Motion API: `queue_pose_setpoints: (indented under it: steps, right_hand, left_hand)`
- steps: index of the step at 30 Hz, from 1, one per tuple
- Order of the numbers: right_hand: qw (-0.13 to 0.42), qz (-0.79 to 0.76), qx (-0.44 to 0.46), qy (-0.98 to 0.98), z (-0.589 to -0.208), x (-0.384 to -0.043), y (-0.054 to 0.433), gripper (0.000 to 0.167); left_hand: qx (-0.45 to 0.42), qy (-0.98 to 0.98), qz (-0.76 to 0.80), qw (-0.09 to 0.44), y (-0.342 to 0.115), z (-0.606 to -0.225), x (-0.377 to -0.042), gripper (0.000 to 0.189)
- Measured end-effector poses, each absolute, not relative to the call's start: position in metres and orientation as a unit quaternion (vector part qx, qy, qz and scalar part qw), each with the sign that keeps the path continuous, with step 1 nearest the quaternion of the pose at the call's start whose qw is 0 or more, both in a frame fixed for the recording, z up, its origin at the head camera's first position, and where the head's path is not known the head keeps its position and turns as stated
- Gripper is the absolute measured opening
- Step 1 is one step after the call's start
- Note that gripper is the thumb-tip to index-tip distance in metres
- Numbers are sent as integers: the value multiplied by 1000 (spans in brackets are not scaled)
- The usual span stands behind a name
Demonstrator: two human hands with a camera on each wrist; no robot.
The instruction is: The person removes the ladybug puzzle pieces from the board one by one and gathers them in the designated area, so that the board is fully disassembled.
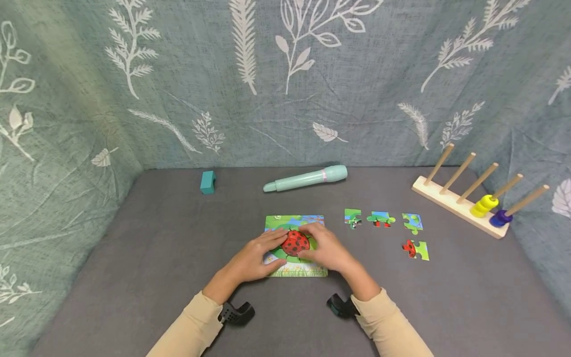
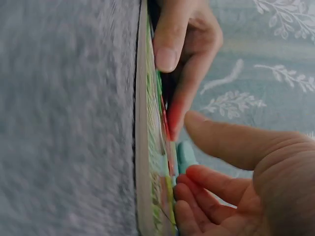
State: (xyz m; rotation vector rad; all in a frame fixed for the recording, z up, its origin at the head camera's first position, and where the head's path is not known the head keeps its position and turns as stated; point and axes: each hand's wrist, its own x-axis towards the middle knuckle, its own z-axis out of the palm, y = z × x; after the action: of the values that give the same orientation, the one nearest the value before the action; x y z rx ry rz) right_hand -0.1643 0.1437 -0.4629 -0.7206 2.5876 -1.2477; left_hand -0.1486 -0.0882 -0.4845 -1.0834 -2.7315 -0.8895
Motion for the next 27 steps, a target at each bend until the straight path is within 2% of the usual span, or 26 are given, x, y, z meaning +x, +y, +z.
queue_pose_setpoints:
  steps: [7,27]
  right_hand:
    - [42,-371,-271,887,-468,-162,142,52]
    - [34,-412,-252,875,-473,-160,140,47]
  left_hand:
    - [-358,-887,-289,46,-87,-483,-149,58]
    - [-331,-900,-283,4,-86,-482,-147,64]
